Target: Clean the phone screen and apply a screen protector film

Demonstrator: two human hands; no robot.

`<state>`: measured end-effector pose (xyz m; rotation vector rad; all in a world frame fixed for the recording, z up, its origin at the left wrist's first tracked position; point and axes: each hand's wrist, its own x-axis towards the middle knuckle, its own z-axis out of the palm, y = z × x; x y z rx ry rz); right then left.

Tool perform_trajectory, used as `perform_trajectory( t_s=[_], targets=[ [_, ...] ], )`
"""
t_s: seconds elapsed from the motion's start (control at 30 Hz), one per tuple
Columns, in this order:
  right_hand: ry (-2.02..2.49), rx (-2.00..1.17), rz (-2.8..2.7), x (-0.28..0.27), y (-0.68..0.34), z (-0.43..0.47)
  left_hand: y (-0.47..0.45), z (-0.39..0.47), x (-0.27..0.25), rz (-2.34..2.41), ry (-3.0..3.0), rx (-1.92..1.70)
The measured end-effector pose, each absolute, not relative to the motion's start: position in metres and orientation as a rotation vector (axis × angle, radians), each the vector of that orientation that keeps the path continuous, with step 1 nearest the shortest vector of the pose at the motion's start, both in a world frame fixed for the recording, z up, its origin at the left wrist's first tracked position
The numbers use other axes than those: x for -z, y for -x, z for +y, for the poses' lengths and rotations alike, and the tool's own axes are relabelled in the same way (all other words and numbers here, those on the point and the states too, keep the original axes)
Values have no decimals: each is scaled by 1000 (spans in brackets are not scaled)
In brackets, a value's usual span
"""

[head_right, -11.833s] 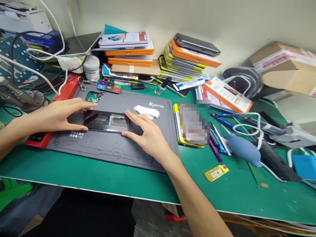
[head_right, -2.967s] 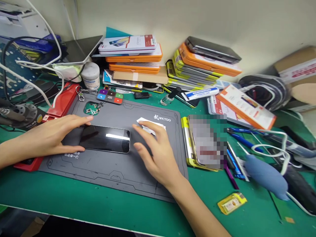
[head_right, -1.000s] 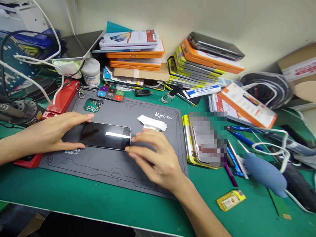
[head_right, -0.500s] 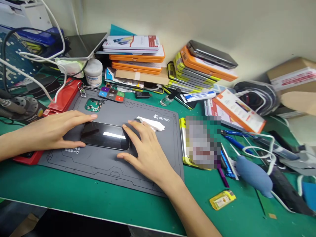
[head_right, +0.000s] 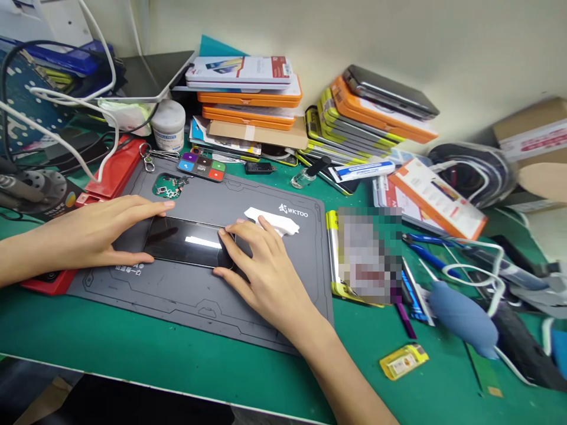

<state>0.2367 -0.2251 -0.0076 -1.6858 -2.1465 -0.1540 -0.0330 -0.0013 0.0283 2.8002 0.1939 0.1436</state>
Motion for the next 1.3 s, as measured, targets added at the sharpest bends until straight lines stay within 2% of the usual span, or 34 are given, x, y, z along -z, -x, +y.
perform_trajectory(
  t_s=[1.3],
  targets=[
    [1420, 455, -2222, -12, -228, -238, 33, -1, -30, 201, -2747, -148]
  ],
)
